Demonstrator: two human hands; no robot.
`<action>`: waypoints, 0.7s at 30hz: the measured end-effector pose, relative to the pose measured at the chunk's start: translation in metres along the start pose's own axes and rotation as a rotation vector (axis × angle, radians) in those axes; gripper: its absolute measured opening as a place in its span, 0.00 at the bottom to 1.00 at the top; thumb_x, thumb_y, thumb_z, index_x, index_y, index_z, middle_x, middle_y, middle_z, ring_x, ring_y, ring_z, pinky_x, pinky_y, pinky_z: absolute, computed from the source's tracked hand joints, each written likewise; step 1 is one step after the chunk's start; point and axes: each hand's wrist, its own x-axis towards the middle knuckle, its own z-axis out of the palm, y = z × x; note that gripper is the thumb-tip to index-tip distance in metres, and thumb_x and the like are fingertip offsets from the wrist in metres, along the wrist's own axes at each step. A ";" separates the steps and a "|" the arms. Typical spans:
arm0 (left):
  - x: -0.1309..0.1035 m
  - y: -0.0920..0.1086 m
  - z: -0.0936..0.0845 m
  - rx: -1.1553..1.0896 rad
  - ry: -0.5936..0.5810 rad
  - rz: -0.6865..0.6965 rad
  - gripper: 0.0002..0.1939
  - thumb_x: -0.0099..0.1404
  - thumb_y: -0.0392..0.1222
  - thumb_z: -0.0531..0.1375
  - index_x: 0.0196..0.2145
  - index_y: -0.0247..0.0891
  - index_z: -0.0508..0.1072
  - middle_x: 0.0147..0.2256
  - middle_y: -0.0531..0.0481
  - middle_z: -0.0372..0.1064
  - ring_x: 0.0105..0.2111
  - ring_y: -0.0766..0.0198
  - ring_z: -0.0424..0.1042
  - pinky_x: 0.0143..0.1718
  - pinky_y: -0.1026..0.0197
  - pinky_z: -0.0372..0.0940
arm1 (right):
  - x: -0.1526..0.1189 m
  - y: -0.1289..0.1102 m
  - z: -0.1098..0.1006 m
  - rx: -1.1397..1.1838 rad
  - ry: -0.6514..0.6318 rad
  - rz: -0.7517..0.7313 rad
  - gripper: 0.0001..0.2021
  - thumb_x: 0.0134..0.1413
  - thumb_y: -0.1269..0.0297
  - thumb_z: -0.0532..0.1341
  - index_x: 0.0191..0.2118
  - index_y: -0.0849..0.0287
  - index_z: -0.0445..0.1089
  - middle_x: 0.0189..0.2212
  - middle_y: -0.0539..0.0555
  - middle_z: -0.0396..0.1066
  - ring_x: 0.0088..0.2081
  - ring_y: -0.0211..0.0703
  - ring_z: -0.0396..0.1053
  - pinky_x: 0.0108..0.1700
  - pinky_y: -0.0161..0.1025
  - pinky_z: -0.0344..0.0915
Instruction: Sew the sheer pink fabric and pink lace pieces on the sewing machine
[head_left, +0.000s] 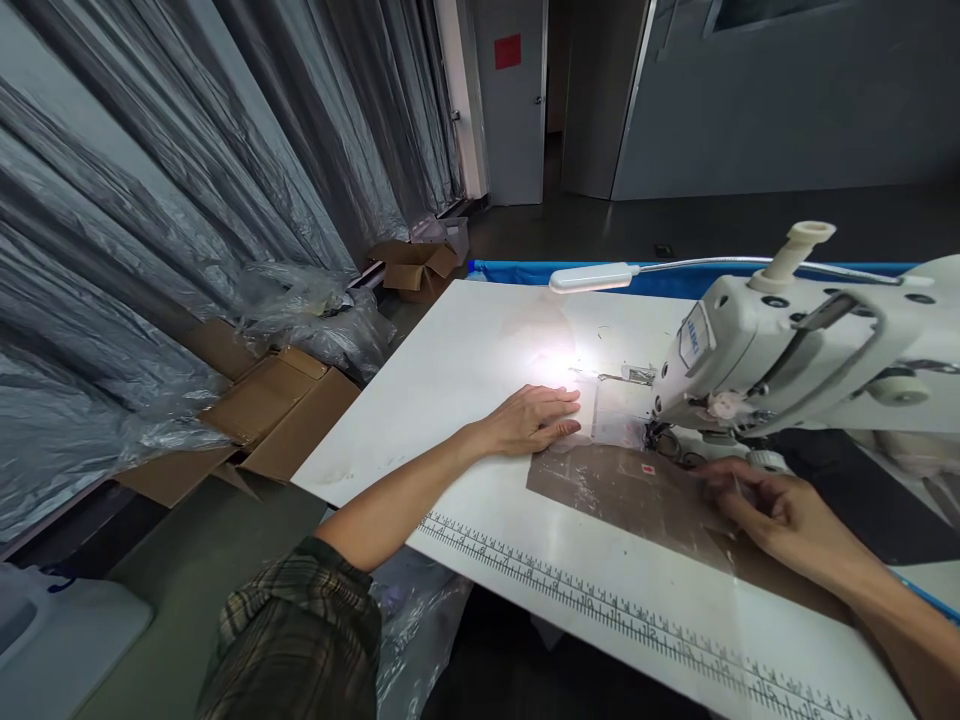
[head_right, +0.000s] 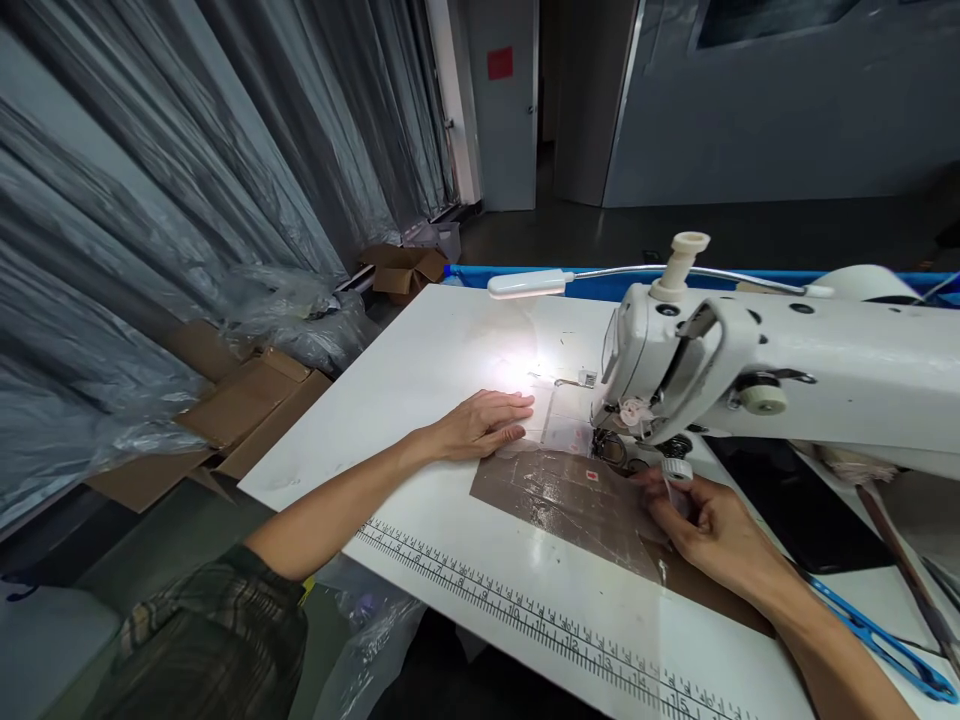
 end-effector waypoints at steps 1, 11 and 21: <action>-0.001 0.001 0.002 -0.001 0.029 0.004 0.20 0.77 0.50 0.50 0.59 0.40 0.70 0.63 0.44 0.65 0.65 0.58 0.62 0.65 0.49 0.58 | 0.000 -0.002 0.000 0.026 -0.036 0.021 0.27 0.44 0.40 0.61 0.38 0.59 0.78 0.16 0.47 0.59 0.17 0.35 0.48 0.19 0.35 0.46; 0.056 -0.083 -0.050 -0.084 0.519 -0.519 0.12 0.69 0.37 0.59 0.48 0.38 0.78 0.55 0.43 0.73 0.56 0.55 0.71 0.63 0.54 0.61 | -0.002 0.007 0.003 0.010 -0.034 0.089 0.28 0.46 0.39 0.60 0.41 0.58 0.77 0.14 0.45 0.52 0.18 0.34 0.43 0.20 0.35 0.41; 0.106 -0.173 -0.056 -0.312 0.656 -0.822 0.03 0.62 0.39 0.65 0.35 0.38 0.78 0.41 0.46 0.77 0.46 0.57 0.74 0.51 0.59 0.66 | 0.003 0.024 -0.007 -0.081 -0.103 0.251 0.22 0.40 0.38 0.63 0.36 0.46 0.78 0.13 0.46 0.62 0.13 0.38 0.50 0.16 0.35 0.46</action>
